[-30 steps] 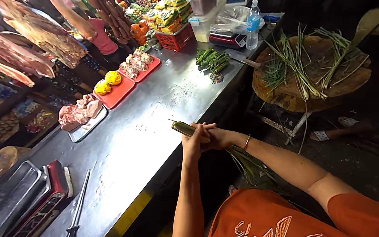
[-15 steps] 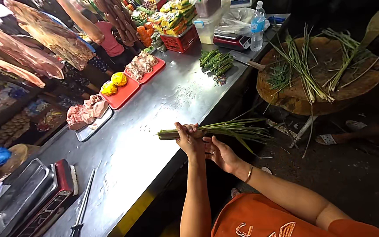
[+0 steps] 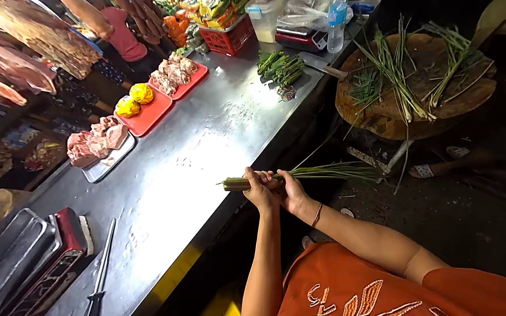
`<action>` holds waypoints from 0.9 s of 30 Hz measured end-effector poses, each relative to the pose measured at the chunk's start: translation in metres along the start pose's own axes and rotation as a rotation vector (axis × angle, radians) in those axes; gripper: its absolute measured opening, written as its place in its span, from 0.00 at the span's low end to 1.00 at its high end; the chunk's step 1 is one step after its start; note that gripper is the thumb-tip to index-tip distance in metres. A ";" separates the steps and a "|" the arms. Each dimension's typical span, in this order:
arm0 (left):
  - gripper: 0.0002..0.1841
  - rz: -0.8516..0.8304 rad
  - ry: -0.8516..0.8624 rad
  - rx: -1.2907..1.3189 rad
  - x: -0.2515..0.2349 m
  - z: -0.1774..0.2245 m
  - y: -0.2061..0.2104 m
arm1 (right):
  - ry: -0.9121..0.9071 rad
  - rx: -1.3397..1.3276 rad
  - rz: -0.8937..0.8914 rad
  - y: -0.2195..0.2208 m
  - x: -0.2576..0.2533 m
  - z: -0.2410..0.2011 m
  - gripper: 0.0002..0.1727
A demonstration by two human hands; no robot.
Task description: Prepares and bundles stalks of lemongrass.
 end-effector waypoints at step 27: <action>0.21 -0.172 -0.099 -0.048 0.041 -0.047 0.002 | 0.057 0.208 0.141 -0.063 0.008 -0.014 0.16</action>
Point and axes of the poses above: each hand's wrist, its own x-axis away from the middle knuckle, its own y-axis out of the palm, z = x × y, the point moved 7 cm from there along -x, towards the middle knuckle, and after that the axes turned 14 degrees about -x, right-handed, at the moved point
